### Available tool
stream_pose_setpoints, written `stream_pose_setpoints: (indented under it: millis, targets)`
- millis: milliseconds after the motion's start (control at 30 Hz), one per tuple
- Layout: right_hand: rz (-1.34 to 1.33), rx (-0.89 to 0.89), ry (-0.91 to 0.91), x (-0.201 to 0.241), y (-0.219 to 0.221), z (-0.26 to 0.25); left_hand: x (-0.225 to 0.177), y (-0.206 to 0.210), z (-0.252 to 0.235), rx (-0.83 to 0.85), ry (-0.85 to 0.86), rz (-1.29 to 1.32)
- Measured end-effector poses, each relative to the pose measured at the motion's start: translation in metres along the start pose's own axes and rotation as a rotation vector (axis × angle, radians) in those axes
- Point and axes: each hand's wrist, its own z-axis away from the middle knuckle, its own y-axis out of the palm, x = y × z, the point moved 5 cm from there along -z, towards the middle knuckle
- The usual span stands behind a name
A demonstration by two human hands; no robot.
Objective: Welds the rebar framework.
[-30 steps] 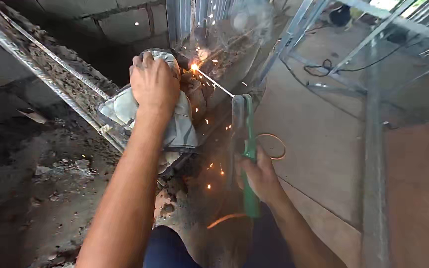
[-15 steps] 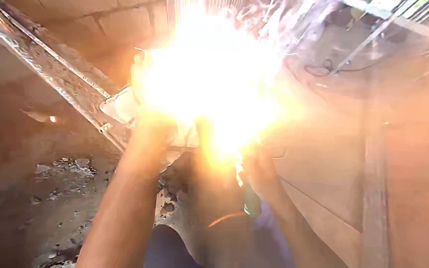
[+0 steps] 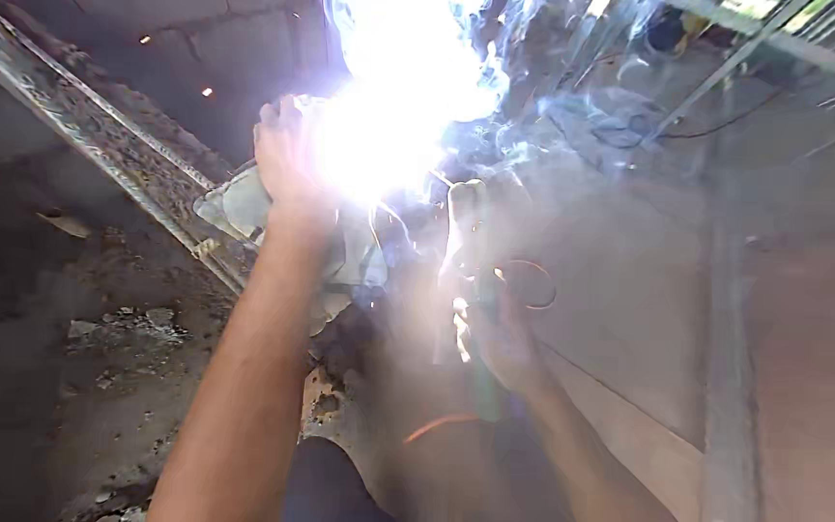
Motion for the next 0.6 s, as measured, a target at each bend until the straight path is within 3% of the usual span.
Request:
stream_pose_setpoints:
  millis: [100,200,267,300,400,500,600]
  targets:
    - [0.012,-0.02,0.038,0.002,0.001,-0.001,-0.002,-0.012,0.021,0.04,-0.072,0.154]
    - [0.032,-0.025,0.08,0.006,0.002,0.0,-0.002,-0.005,-0.004,0.069,-0.135,0.033]
    - [0.021,-0.014,0.087,0.007,0.002,0.0,-0.004,-0.004,-0.008,0.079,-0.045,-0.049]
    - [0.006,-0.013,0.088,0.007,0.002,0.0,-0.003,0.001,-0.012,0.055,0.008,-0.111]
    - [-0.021,-0.01,0.067,0.004,0.002,-0.001,0.012,0.031,-0.02,-0.265,0.068,-0.108]
    - [0.02,-0.002,0.038,0.004,0.001,-0.001,0.003,0.003,-0.004,-0.004,-0.087,0.042]
    - [0.009,-0.001,0.036,0.006,0.003,0.0,-0.003,-0.001,-0.006,0.076,-0.074,-0.091]
